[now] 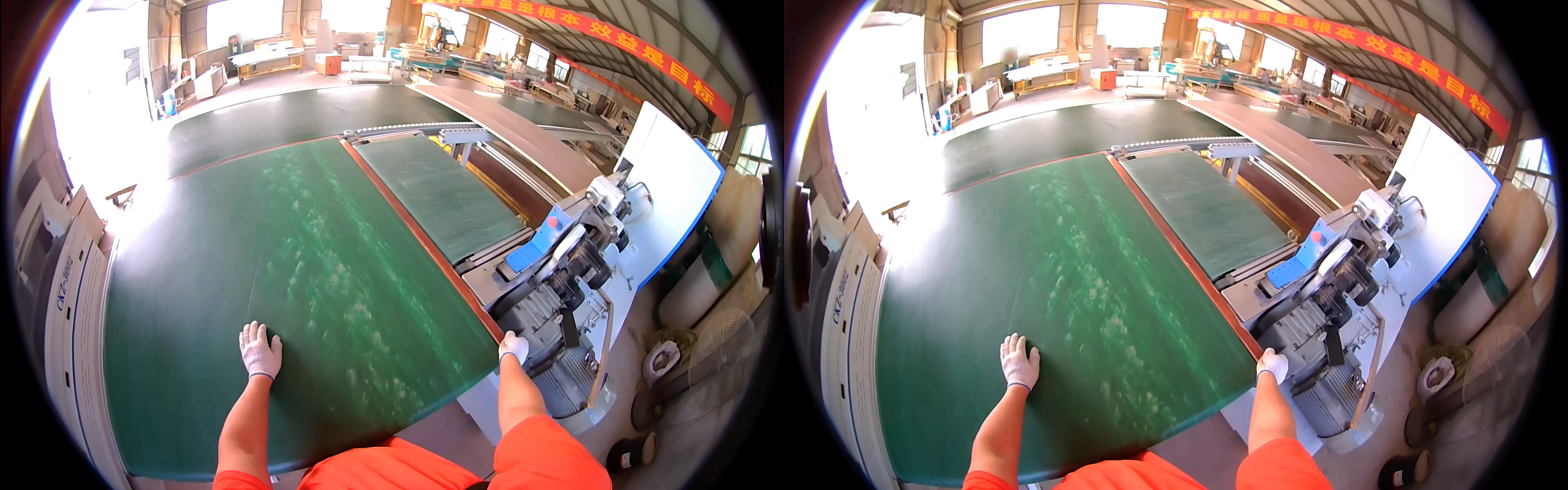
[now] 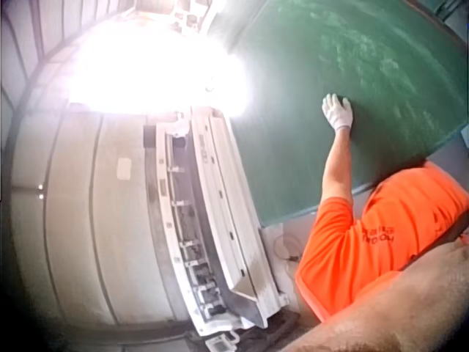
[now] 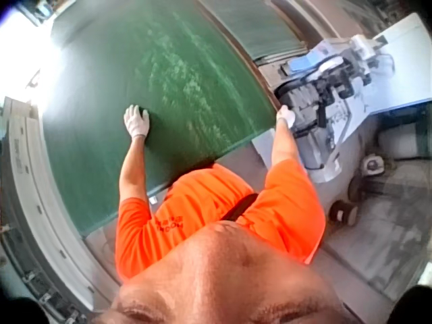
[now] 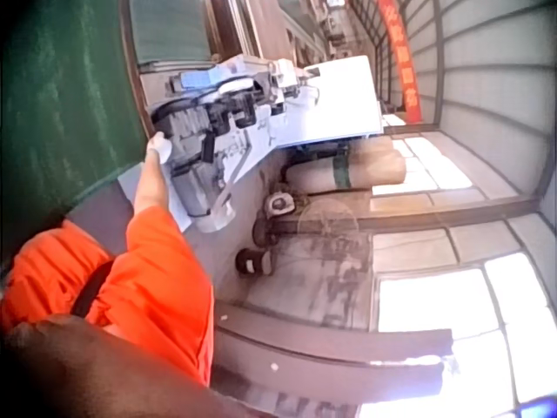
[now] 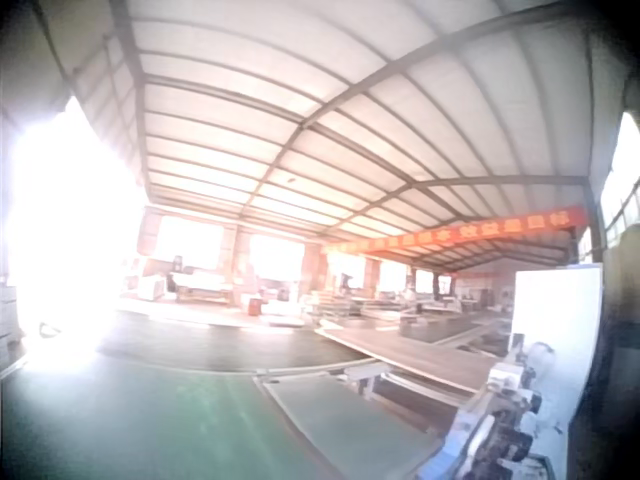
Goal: The person feeds large rectangular boards onto a conveyor belt in a workshop. They align each board and push it into the machinery, repeating this process for multiple boards throughout the clip.
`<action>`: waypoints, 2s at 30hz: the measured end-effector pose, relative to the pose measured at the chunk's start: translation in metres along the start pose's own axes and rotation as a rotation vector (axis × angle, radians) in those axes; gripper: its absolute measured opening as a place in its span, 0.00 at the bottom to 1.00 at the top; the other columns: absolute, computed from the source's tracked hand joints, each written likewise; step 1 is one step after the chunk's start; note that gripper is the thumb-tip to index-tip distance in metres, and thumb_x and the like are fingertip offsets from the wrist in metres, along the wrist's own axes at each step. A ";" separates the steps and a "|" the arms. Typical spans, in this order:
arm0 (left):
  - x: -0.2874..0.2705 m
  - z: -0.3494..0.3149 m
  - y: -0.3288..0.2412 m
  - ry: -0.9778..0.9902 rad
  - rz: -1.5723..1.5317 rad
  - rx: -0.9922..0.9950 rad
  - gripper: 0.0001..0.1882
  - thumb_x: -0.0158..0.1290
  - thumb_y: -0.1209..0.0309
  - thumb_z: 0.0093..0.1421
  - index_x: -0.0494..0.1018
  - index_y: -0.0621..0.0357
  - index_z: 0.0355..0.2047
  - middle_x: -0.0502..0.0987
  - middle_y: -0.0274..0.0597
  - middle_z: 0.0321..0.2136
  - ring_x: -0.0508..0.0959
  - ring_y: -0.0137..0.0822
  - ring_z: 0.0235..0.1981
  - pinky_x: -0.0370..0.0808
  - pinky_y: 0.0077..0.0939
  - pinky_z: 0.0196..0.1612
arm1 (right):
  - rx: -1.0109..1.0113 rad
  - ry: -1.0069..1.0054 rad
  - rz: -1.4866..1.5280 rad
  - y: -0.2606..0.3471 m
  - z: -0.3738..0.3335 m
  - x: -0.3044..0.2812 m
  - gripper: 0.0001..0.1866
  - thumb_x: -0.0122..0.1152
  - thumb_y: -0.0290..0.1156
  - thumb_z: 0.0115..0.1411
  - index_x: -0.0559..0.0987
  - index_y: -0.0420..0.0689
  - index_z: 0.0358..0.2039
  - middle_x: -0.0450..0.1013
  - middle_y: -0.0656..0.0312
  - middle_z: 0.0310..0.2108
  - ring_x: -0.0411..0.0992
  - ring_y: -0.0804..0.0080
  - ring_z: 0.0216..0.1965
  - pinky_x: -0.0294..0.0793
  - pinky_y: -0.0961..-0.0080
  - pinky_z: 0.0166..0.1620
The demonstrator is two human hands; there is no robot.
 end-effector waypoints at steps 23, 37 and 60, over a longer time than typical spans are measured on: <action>0.005 0.002 -0.003 0.030 0.035 0.025 0.29 0.58 0.57 0.69 0.76 0.65 0.62 0.72 0.59 0.70 0.66 0.61 0.74 0.57 0.57 0.80 | -0.012 -0.021 -0.010 0.004 -0.004 -0.005 0.24 0.59 0.45 0.60 0.89 0.36 0.37 0.84 0.36 0.42 0.84 0.37 0.47 0.82 0.46 0.55; -0.001 0.001 -0.015 0.061 0.021 0.007 0.28 0.58 0.59 0.68 0.77 0.66 0.62 0.73 0.58 0.70 0.65 0.61 0.75 0.57 0.55 0.80 | 0.031 0.019 -0.091 0.003 0.000 -0.002 0.26 0.55 0.49 0.63 0.91 0.40 0.43 0.84 0.38 0.47 0.84 0.39 0.53 0.82 0.47 0.59; 0.011 0.020 -0.029 0.111 0.026 0.012 0.29 0.57 0.59 0.70 0.76 0.68 0.64 0.71 0.59 0.72 0.64 0.62 0.76 0.54 0.57 0.81 | 0.040 0.040 -0.038 0.005 -0.002 -0.007 0.25 0.57 0.48 0.63 0.90 0.40 0.42 0.85 0.39 0.46 0.84 0.39 0.52 0.82 0.49 0.60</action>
Point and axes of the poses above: each hand's wrist, its own z-axis towards the middle knuckle, its own x-axis out of the palm, y = z × x, the point moved 2 cm from there along z, towards the middle knuckle
